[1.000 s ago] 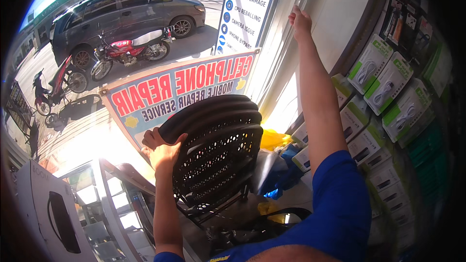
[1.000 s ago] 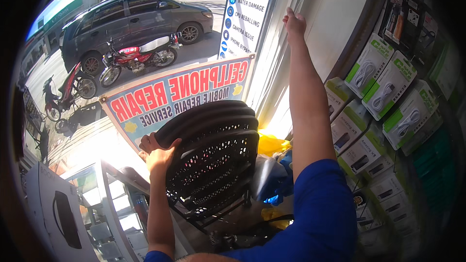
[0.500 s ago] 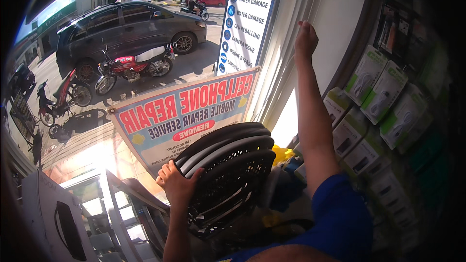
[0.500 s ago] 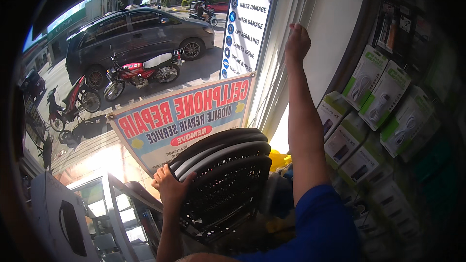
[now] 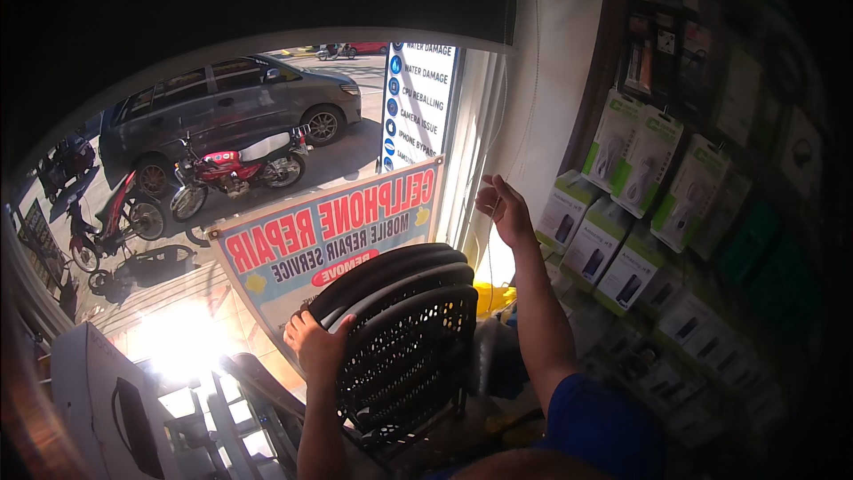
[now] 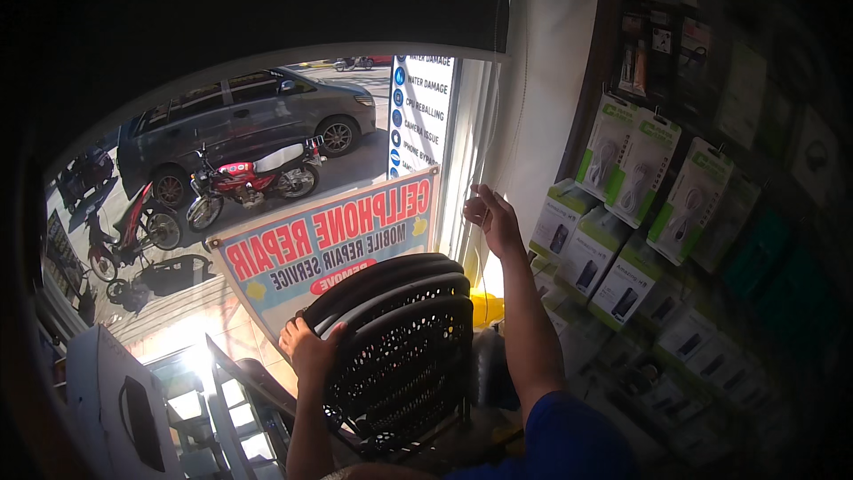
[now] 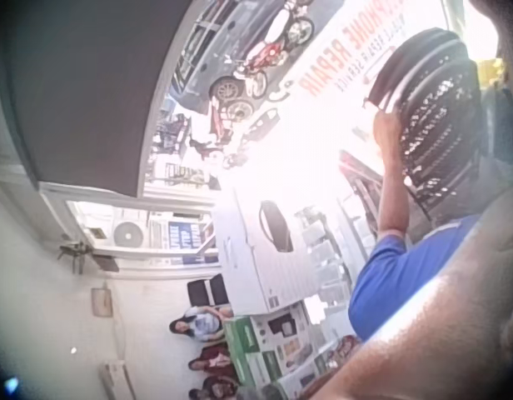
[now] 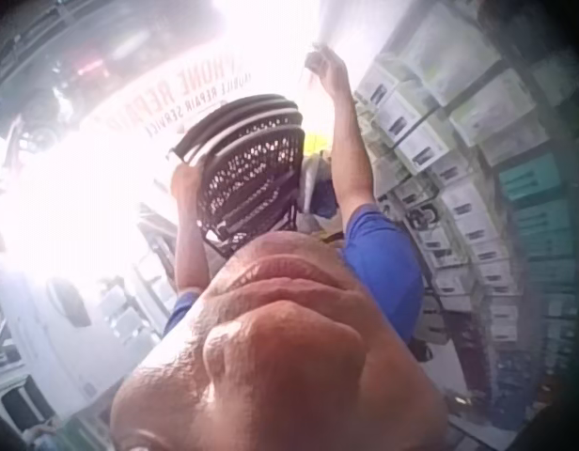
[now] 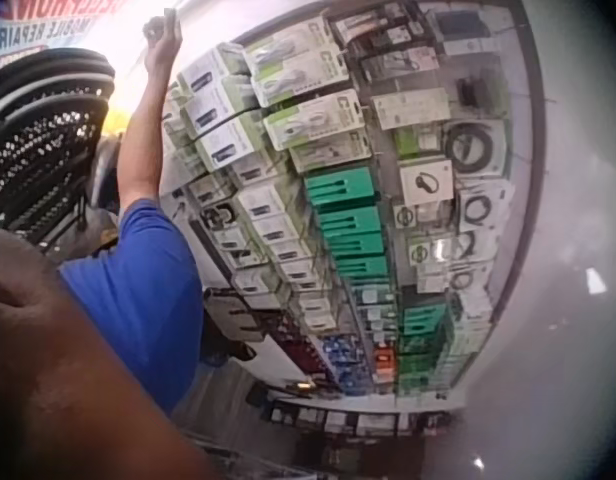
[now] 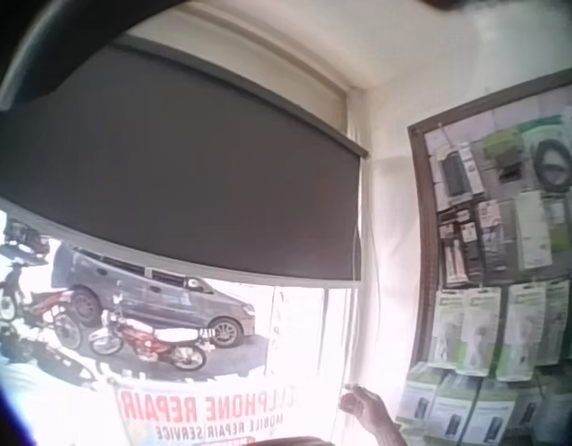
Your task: The person uses a soldering iron to work on the internal components of a smartphone, then connects a charging cable to test the device. The person also handles a second smartphone, inspecting its exterior and ports before placing it on the counter.
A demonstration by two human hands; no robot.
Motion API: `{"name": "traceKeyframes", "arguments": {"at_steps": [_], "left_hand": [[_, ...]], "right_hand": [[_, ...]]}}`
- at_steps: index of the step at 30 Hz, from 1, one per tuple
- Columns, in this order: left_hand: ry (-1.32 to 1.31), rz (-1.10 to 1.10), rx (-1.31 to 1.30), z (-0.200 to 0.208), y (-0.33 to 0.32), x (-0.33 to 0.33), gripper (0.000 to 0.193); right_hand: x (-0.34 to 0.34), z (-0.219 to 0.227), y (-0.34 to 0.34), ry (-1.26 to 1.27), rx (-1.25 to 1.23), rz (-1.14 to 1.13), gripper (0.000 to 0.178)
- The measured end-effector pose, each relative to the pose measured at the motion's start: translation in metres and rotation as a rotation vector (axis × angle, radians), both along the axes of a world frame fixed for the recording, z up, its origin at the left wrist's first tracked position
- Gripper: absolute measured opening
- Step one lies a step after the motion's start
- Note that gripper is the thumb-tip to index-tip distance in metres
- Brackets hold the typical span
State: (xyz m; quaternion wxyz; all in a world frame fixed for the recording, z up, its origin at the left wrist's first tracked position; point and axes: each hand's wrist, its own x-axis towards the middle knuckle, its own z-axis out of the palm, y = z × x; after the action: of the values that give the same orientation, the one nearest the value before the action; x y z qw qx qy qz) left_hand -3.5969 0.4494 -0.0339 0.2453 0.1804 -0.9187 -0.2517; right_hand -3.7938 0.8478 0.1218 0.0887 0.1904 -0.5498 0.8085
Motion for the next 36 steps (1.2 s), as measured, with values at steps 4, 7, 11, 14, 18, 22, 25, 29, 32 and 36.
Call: {"name": "traceKeyframes", "arguments": {"at_steps": [4, 7, 11, 14, 18, 22, 25, 29, 32, 36], "left_hand": [[-0.025, -0.020, 0.007, -0.001, 0.002, -0.002, 0.103], [-0.034, -0.041, 0.034, 0.005, 0.008, 0.000, 0.103], [0.001, -0.001, 0.022, -0.002, 0.001, 0.006, 0.101], [-0.015, -0.033, 0.045, -0.002, 0.007, 0.006, 0.101], [0.018, -0.038, 0.050, -0.003, -0.001, 0.003, 0.104], [0.043, -0.014, 0.023, -0.010, -0.019, -0.015, 0.106], [0.193, -0.098, 0.189, -0.004, -0.016, -0.036, 0.107], [0.177, -0.057, 0.275, -0.024, -0.039, -0.030, 0.106], [0.180, -0.067, 0.244, -0.030, -0.038, -0.026, 0.107], [0.251, -0.095, 0.302, -0.019, -0.030, -0.026, 0.103]], "right_hand": [[-0.035, 0.201, -0.010, 0.152, -0.081, -0.025, 0.047], [-0.039, 0.262, 0.000, 0.332, -0.018, -0.227, 0.040], [-0.023, 0.231, -0.024, 0.433, -0.057, -0.579, 0.032], [-0.026, 0.164, 0.004, 0.343, 0.052, -0.673, 0.027], [-0.018, -0.001, -0.022, 0.279, 0.357, -0.904, 0.029], [0.019, -0.183, -0.022, 0.253, 0.784, -0.930, 0.019], [0.056, -0.240, 0.046, 0.312, 0.796, -0.471, 0.022], [0.051, -0.172, 0.024, -0.007, 0.346, -0.074, 0.029], [-0.011, -0.027, 0.025, 0.246, 0.248, -0.041, 0.039], [-0.065, 0.094, 0.078, 0.577, 0.434, -0.160, 0.053]]}}
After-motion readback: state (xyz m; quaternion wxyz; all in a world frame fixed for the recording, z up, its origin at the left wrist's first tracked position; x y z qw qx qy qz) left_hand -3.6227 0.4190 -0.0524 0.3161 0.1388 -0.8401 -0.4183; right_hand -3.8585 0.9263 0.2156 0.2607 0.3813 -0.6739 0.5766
